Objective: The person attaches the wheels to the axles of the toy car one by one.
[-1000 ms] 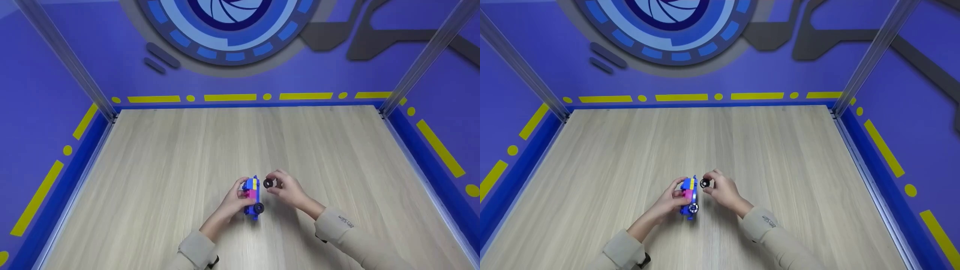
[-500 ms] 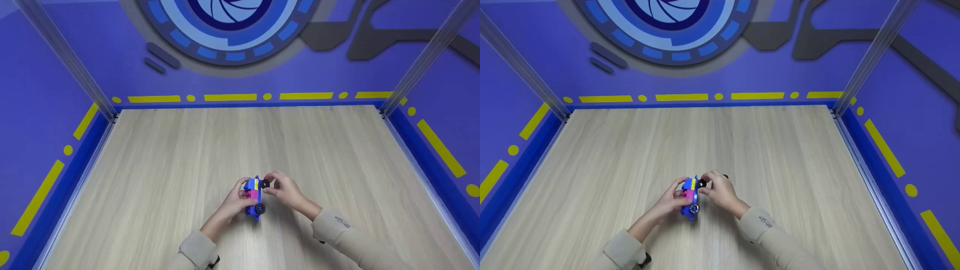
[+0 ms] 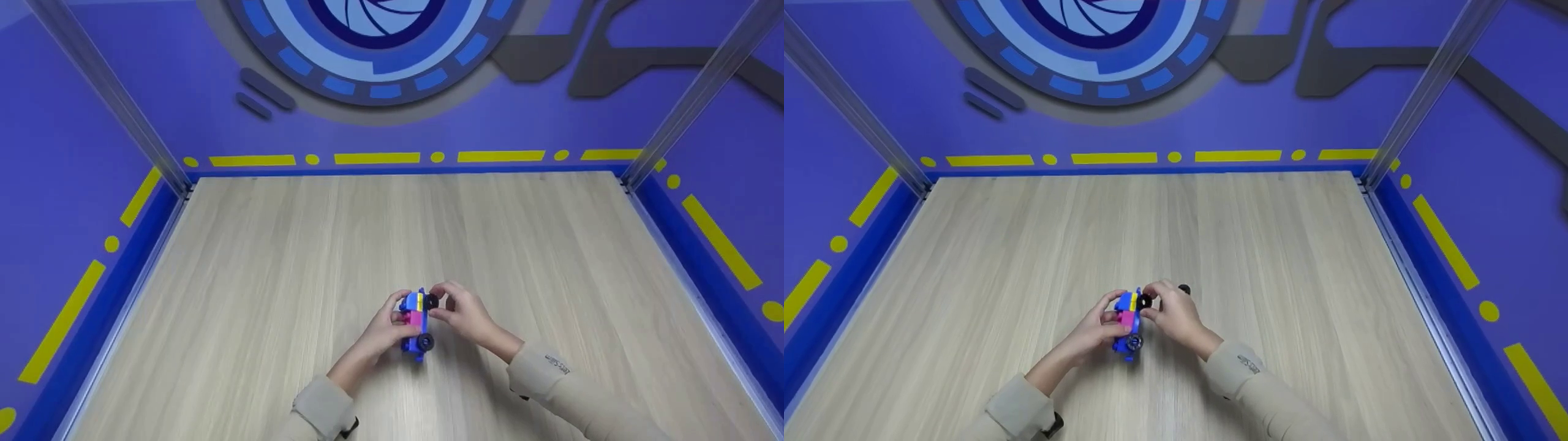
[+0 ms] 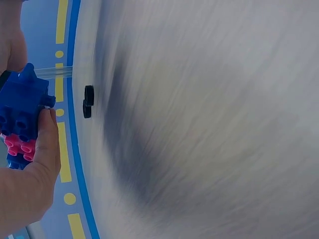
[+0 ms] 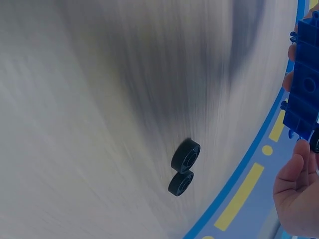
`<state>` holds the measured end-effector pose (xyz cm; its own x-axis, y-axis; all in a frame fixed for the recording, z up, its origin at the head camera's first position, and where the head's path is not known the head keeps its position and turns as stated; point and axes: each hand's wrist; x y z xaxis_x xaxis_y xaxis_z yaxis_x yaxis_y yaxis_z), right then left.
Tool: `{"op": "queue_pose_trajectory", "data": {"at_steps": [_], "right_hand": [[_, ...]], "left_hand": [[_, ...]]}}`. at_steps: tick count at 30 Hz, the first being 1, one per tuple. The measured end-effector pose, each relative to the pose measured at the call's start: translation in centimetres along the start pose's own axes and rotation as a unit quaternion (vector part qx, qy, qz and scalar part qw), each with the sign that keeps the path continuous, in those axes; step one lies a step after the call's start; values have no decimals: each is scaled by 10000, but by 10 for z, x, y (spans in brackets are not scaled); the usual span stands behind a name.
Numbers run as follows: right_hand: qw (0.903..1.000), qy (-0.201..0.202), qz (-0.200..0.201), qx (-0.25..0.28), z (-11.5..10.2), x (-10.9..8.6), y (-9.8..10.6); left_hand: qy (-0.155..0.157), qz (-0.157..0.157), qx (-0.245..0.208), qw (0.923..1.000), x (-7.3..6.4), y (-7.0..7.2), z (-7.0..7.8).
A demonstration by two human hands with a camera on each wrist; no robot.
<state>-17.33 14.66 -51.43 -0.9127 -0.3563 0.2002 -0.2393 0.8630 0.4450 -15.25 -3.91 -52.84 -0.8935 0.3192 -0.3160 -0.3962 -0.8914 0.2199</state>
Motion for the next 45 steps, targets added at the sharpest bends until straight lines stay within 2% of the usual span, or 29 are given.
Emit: {"op": "queue_pose_trajectory", "data": {"at_steps": [10,20,25,31,39,45], "right_hand": [[9988,350,137,-320,-2,-2,-3],[9980,344,230,-486,-2,-4,-4],[9965,395,301,-673,-3,-6,-5],[9955,545,448,-637,-2,-7,-7],[9941,639,753,-438,-1,-10,-14],[9933,593,916,-379,-2,-9,-16]], "left_hand": [[7,-102,12,9999,-13,3,18],[-71,-140,-129,9998,-1,-1,-1],[-152,-189,-116,9996,-3,1,2],[-163,-245,-149,9995,-10,3,13],[-244,-181,-184,9994,-1,1,-1],[-396,-61,-178,9990,2,0,-3]]}}
Point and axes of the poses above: each hand's wrist, its own x-axis towards the middle knuckle, its own y-axis out of the back of the hand, z = x × y, and after that the axes turned 13 degrees about x, right-handed
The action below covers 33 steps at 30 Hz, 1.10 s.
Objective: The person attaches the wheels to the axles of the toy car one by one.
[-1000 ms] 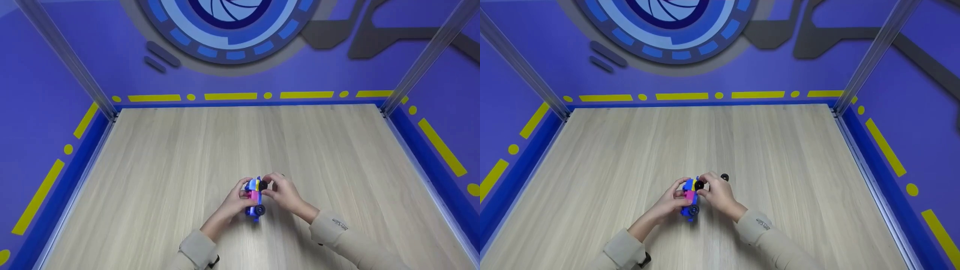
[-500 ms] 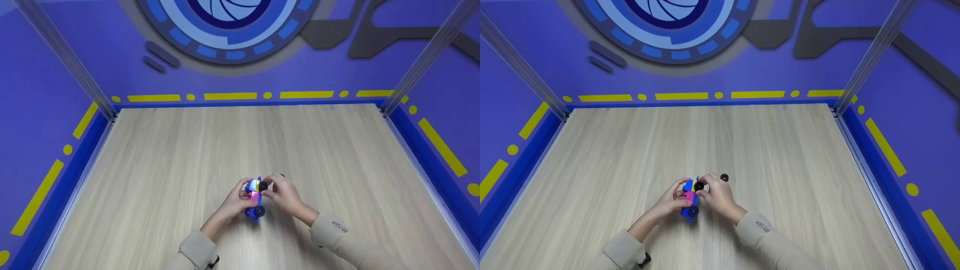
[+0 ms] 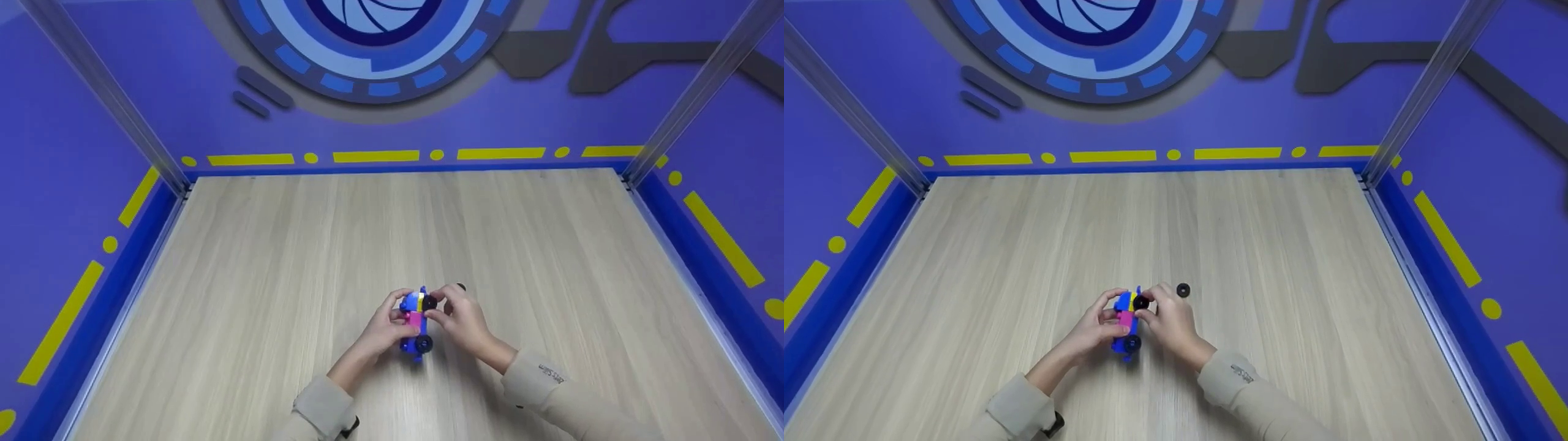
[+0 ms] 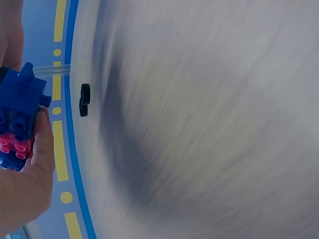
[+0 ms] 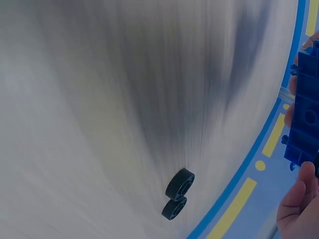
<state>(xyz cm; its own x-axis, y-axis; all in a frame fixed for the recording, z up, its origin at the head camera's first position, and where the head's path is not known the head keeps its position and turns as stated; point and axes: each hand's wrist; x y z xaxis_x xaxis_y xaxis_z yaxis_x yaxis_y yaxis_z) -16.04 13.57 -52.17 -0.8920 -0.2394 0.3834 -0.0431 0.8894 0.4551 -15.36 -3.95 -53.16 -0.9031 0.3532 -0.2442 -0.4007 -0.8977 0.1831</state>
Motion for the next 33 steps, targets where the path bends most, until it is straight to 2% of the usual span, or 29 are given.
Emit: {"op": "queue_pose_trajectory", "data": {"at_steps": [5,10,20,24,33], "right_hand": [[10000,12,46,-43,1,0,0],[9999,40,101,-68,1,-1,0],[9999,57,134,26,1,-1,-1],[9997,85,193,102,0,-2,-1],[9986,290,373,226,1,-5,-3]], "left_hand": [[-108,63,113,9999,-1,0,3],[-228,48,64,9997,-9,2,17],[-197,91,218,9995,-16,2,27],[-195,65,195,9996,-14,2,25],[-234,19,169,9996,-2,-1,4]]}}
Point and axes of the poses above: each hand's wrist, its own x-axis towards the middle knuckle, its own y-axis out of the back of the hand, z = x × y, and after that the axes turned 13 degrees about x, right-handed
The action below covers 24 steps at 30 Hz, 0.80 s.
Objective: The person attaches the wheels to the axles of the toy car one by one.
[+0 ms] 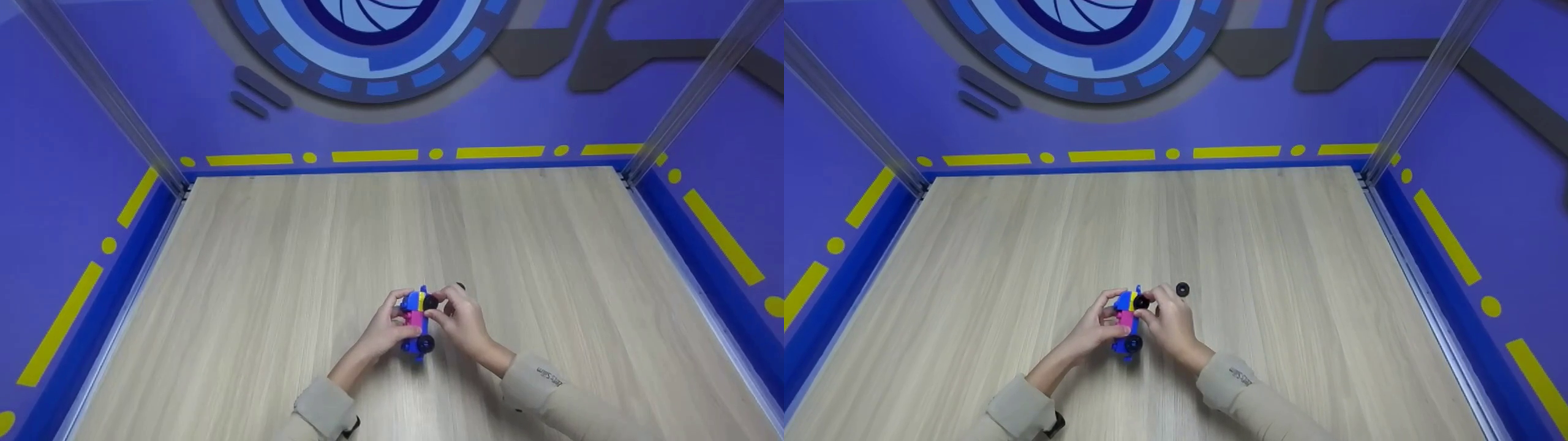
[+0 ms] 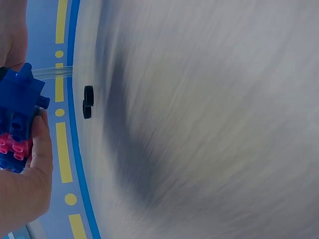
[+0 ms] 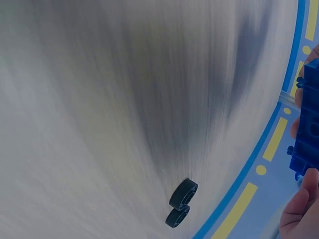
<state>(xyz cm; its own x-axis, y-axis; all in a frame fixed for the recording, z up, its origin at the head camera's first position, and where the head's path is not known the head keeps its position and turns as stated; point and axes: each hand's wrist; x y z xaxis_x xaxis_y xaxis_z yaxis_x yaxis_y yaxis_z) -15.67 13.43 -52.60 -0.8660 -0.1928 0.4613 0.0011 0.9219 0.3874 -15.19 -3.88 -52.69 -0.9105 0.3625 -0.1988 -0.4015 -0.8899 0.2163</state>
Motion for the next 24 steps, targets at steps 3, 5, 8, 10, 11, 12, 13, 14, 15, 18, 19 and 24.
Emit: {"op": "queue_pose_trajectory", "data": {"at_steps": [3,5,8,10,11,12,13,14,15,18,19,24], "right_hand": [[9998,177,103,61,1,-1,-1],[9994,292,165,80,2,-1,-2],[9989,377,248,92,2,-2,-2],[9989,375,278,93,3,-2,-2],[9989,361,293,102,3,-2,-3],[9989,349,298,101,3,-2,-3],[9989,339,302,93,3,-2,-3],[9990,333,299,79,2,-2,-3],[9990,322,297,64,2,-2,-3],[9991,307,288,18,1,-1,-3],[9991,308,282,-8,1,-1,-3],[9992,295,242,-97,0,-1,-3]], "left_hand": [[-51,-41,70,10000,0,-1,0],[-79,-58,58,9999,-1,-1,3],[-71,-83,53,9999,-4,-1,12],[-64,-82,60,9999,-8,0,19],[-50,-79,88,9999,-9,0,22],[-53,-76,112,9999,-11,0,25],[-61,-64,132,9999,-12,0,27],[-52,-53,149,9999,-13,0,28],[-61,-43,160,9998,-13,0,29],[-72,-21,173,9998,-14,0,29],[-70,-22,166,9998,-14,0,28],[-90,-51,153,9998,-13,1,26]]}}
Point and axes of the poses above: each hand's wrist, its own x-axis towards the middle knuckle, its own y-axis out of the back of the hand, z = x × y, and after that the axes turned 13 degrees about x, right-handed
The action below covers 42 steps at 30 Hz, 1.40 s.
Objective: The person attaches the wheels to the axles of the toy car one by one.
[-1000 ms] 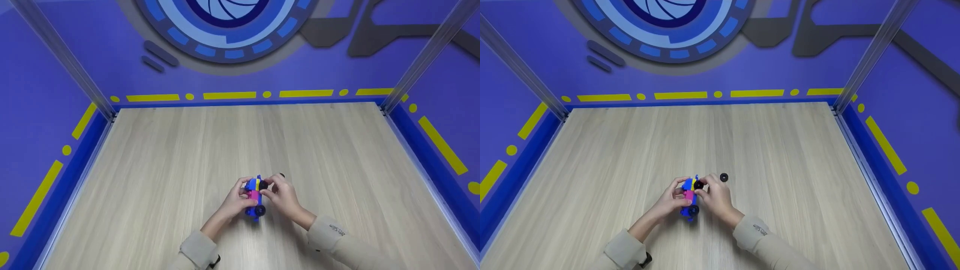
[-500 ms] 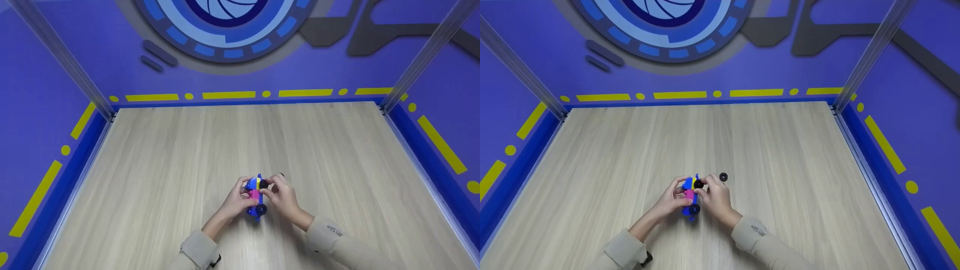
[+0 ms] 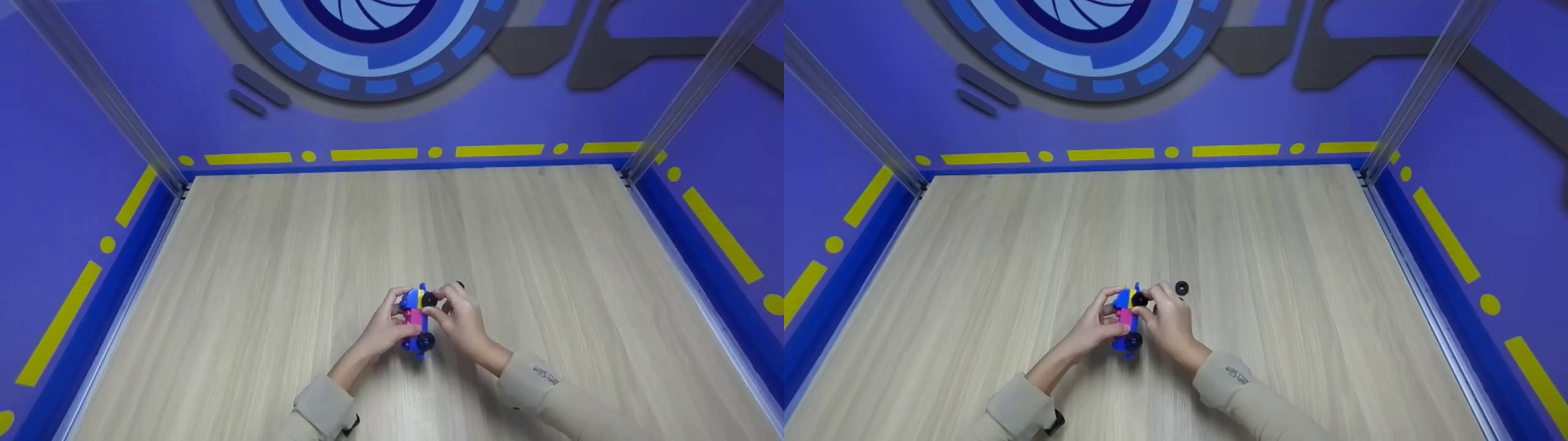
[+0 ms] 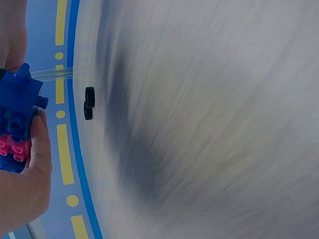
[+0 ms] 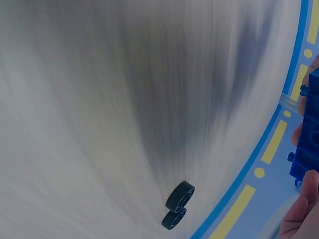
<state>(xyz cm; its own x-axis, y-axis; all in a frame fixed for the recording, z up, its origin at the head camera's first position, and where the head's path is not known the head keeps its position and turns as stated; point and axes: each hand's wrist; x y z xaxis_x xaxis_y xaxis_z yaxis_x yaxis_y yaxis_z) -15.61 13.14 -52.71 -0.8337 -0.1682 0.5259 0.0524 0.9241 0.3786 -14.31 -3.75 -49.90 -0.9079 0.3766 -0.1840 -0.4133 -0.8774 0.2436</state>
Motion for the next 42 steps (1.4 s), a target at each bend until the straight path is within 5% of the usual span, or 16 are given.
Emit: {"op": "queue_pose_trajectory", "data": {"at_steps": [22,42], "right_hand": [[9989,-250,118,-369,-5,4,-1],[9941,-974,122,-455,-10,8,-3]], "left_hand": [[-94,119,105,9998,2,-1,-1],[-198,50,71,9998,2,0,-4]]}}
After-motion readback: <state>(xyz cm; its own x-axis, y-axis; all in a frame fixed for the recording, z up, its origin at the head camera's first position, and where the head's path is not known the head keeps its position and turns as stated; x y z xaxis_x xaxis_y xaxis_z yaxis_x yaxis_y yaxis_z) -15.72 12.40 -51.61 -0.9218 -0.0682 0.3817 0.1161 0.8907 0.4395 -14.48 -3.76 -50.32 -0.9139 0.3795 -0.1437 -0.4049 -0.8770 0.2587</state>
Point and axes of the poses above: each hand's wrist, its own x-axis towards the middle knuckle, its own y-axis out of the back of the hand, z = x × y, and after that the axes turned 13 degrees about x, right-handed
